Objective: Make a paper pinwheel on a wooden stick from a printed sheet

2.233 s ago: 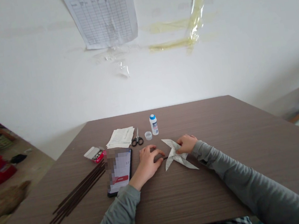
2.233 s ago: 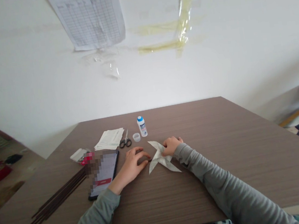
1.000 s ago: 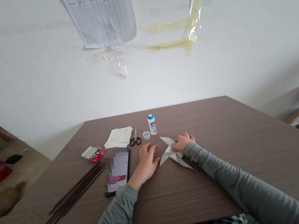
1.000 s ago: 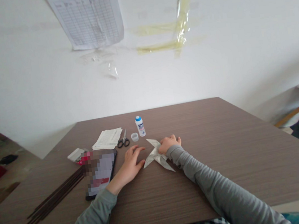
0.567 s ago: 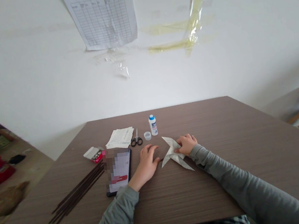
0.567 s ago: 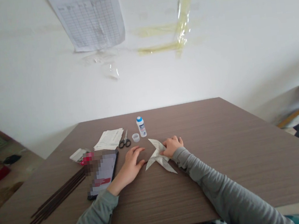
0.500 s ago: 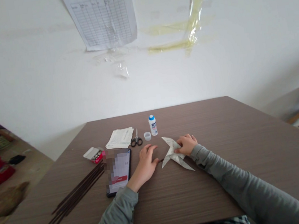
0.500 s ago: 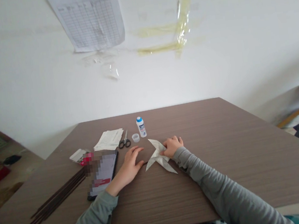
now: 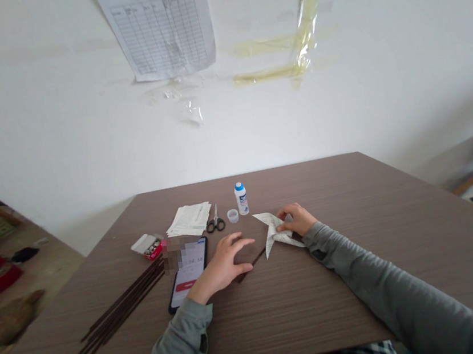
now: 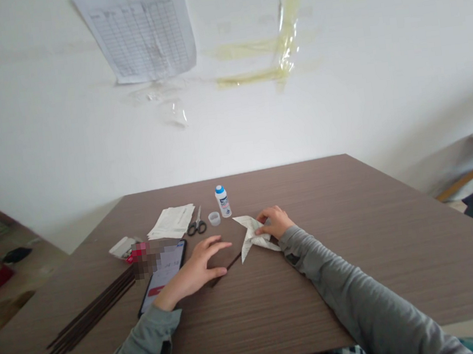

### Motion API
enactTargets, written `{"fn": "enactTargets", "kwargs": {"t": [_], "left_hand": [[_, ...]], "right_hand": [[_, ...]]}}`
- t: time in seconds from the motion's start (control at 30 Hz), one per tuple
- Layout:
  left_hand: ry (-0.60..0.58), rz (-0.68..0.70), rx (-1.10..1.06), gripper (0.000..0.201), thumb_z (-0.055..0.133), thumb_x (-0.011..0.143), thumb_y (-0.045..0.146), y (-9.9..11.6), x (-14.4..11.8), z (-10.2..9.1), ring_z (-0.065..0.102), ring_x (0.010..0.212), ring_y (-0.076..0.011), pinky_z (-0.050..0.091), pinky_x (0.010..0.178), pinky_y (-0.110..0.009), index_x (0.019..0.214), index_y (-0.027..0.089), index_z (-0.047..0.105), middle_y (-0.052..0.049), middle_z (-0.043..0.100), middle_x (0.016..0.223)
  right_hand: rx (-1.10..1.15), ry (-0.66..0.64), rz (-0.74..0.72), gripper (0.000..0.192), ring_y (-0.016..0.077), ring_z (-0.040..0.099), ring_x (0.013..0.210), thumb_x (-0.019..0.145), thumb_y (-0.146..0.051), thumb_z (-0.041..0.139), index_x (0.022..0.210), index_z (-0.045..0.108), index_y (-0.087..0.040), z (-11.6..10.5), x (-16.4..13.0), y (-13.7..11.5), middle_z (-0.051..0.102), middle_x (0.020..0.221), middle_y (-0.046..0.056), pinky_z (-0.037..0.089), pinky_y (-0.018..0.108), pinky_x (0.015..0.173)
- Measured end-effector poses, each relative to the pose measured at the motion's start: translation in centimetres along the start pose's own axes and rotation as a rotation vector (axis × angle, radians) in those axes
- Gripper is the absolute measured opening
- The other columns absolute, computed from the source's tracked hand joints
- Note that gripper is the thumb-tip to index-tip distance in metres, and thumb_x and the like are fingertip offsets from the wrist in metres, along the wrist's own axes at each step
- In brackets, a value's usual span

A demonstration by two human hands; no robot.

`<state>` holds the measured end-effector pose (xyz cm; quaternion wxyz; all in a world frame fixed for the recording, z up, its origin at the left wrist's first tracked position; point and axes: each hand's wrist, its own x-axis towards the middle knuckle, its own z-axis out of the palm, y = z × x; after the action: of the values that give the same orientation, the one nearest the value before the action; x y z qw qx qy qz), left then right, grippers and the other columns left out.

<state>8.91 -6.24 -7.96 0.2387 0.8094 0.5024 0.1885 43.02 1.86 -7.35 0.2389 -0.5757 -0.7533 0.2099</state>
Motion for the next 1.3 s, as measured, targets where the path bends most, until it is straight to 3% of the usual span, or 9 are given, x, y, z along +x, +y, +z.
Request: {"fn": "enactTargets", "kwargs": {"t": [0.27,0.43,0.57,0.67,0.83,0.93,1.13,1.3], "left_hand": [[-0.088,0.015,0.059,0.051,0.107,0.102,0.034,0.7,-0.1,-0.5,0.063,0.182,-0.0473,0.049,0.154,-0.077,0.152,0.044,0.1,-0.014,0.071,0.192],[-0.009,-0.006,0.08,0.069,0.111,0.099,0.042,0.4,-0.3,1.0,0.06,0.185,-0.0504,0.051,0.154,-0.074,0.165,0.039,0.092,-0.017,0.071,0.192],[0.042,-0.006,0.096,0.086,0.106,0.101,0.048,-0.1,-0.4,2.5,0.056,0.187,-0.0523,0.05,0.154,-0.077,0.181,0.035,0.078,-0.02,0.068,0.194],[0.077,-0.023,0.133,0.088,0.099,0.107,0.051,0.1,-0.3,3.4,0.054,0.189,-0.0536,0.046,0.156,-0.081,0.188,0.032,0.07,-0.023,0.066,0.195],[0.17,-0.05,0.215,0.081,0.088,0.114,0.055,1.0,0.0,4.8,0.059,0.183,-0.0556,0.047,0.153,-0.084,0.187,0.024,0.069,-0.028,0.068,0.189],[0.218,-0.049,0.252,0.077,0.088,0.115,0.055,1.1,0.1,5.5,0.063,0.179,-0.0554,0.052,0.149,-0.084,0.184,0.025,0.072,-0.026,0.071,0.184],[0.223,-0.032,0.261,0.076,0.089,0.116,0.051,0.3,0.4,5.8,0.064,0.179,-0.0528,0.054,0.149,-0.081,0.184,0.024,0.071,-0.026,0.071,0.184],[0.283,0.001,0.191,0.064,0.081,0.118,0.041,-1.0,0.8,5.0,0.065,0.178,-0.0464,0.055,0.149,-0.077,0.18,0.028,0.072,-0.022,0.073,0.182]], "right_hand": [[0.04,0.059,-0.007,0.024,0.0368,0.085,0.125,0.084,-0.025,0.105,0.103,0.09,-0.026,0.3,0.1,0.2,0.096,0.115,0.006,0.062,0.051,0.122],[0.044,0.085,-0.014,0.023,0.0377,0.083,0.134,0.092,-0.025,0.099,0.113,0.091,-0.024,0.8,0.0,0.2,0.096,0.126,0.01,0.061,0.052,0.128],[0.013,0.11,-0.04,0.042,0.0397,0.081,0.14,0.096,-0.029,0.095,0.138,0.093,-0.023,0.7,-0.1,0.5,0.094,0.134,0.012,0.059,0.056,0.132],[-0.041,0.137,-0.069,0.049,0.0406,0.077,0.149,0.102,-0.032,0.092,0.15,0.092,-0.023,0.2,-0.6,0.4,0.091,0.148,0.015,0.057,0.056,0.135],[-0.148,0.046,-0.11,0.025,0.041,0.074,0.149,0.11,-0.035,0.091,0.132,0.102,-0.031,-0.3,-1.9,-1.0,0.092,0.141,0.012,0.056,0.053,0.131],[-0.195,-0.011,-0.143,0.017,0.0409,0.073,0.149,0.111,-0.034,0.093,0.124,0.104,-0.035,-0.1,-2.7,-2.3,0.093,0.136,0.01,0.049,0.057,0.138],[-0.218,-0.079,-0.183,0.029,0.0412,0.068,0.152,0.113,-0.037,0.095,0.139,0.104,-0.045,0.7,-3.7,-4.4,0.088,0.149,0.009,0.042,0.063,0.146],[-0.252,-0.142,-0.2,0.024,0.0429,0.062,0.161,0.114,-0.038,0.093,0.13,0.106,-0.05,1.0,-4.2,-5.3,0.087,0.149,0.008,0.022,0.077,0.158]]}}
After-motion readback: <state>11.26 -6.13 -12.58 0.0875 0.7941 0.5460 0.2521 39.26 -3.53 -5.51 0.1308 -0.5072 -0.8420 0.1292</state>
